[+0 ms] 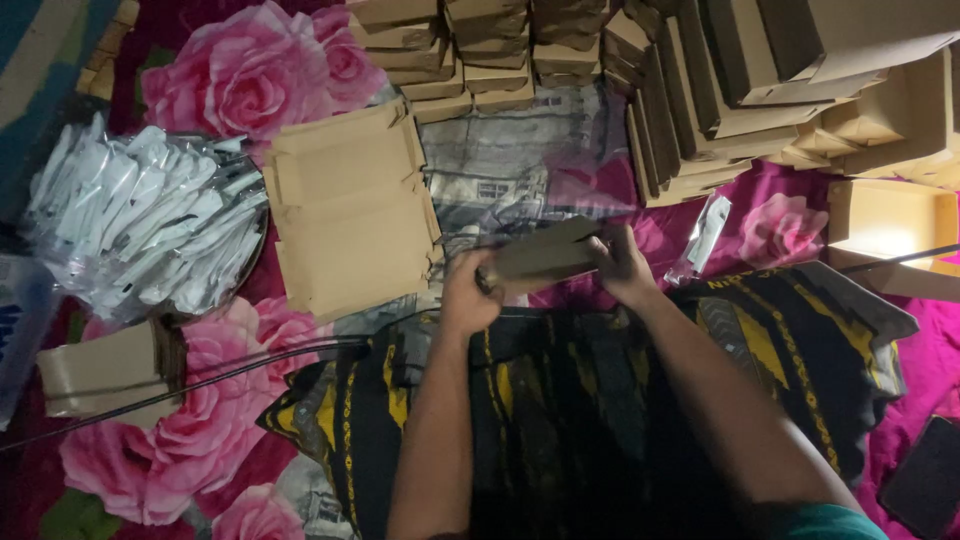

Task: Fold cardboard boxes and place plastic-wrapped packets and utensils inside them.

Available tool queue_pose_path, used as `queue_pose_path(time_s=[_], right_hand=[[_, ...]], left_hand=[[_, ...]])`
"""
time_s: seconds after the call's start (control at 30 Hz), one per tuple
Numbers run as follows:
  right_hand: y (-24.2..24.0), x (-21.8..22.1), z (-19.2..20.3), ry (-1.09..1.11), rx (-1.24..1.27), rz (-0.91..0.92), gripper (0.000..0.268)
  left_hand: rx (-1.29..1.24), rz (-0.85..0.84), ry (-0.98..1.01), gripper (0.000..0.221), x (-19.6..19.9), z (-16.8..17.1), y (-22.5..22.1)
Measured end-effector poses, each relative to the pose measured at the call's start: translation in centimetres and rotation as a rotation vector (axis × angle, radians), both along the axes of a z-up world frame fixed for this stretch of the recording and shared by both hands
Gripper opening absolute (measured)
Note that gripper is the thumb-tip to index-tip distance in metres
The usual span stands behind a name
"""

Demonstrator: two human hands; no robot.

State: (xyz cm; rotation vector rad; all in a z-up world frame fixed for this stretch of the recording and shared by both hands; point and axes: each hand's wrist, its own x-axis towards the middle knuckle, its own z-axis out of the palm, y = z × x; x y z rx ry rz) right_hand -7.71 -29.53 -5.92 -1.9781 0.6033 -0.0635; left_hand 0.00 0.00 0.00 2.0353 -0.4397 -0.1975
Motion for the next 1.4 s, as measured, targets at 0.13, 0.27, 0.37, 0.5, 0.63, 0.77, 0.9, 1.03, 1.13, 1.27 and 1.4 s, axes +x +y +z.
queue_pose_path(time_s=[0.13, 0.27, 0.37, 0.5, 0.63, 0.77, 0.9, 1.03, 1.13, 1.27, 1.4], right_hand=[[0.2, -0.1, -0.7, -0.261, 0.047, 0.043, 0.021], [1.3, -0.2, 2.1, -0.449, 0.145, 0.12, 0.04], [2.3, -0.2, 2.9, -0.621, -0.109, 0.284, 0.056], [4.6, -0.1, 6.8, -0.879, -0.434, 0.502, 0.069], [6.2, -0.8, 9.8, -0.852, -0.355, 0.457, 0.078], [7.0, -1.1, 11.6, -0.795, -0.289, 0.466, 0.08], [7.2, -0.8, 12.7, -0.809, -0.292, 0.505, 0.074], [7.1, -1.0, 12.0, -0.79, -0.287, 0.498, 0.072], [7.4, -1.0, 12.2, -0.777, -0.262, 0.493, 0.069], [7.5, -0.7, 13.0, -0.874, -0.363, 0.516, 0.069], [8.0, -1.0, 14.5, -0.85, -0.323, 0.474, 0.058]], left_hand=[[0.028, -0.032, 0.024, 0.04, -0.4, 1.6, 0.1], [0.082, -0.113, 0.218, 0.023, -0.8, 5.1, -0.8], [0.096, -0.137, 0.124, 0.022, -1.2, 7.5, -1.5], [0.022, -0.275, -0.16, 0.023, -1.4, 10.5, -2.9], [0.051, -0.293, -0.32, 0.025, -1.3, 8.6, -2.7], [-0.046, -0.295, -0.316, 0.016, -1.7, 8.2, -2.9], [-0.227, -0.313, -0.207, 0.012, -1.7, 7.8, -3.1], [-0.233, -0.317, -0.24, 0.011, -1.7, 7.1, -3.5], [-0.203, -0.32, -0.199, 0.008, -1.9, 8.3, -3.5], [-0.186, -0.323, -0.237, 0.009, -2.1, 9.5, -3.7], [-0.287, -0.315, -0.228, 0.018, -2.1, 10.3, -3.7]])
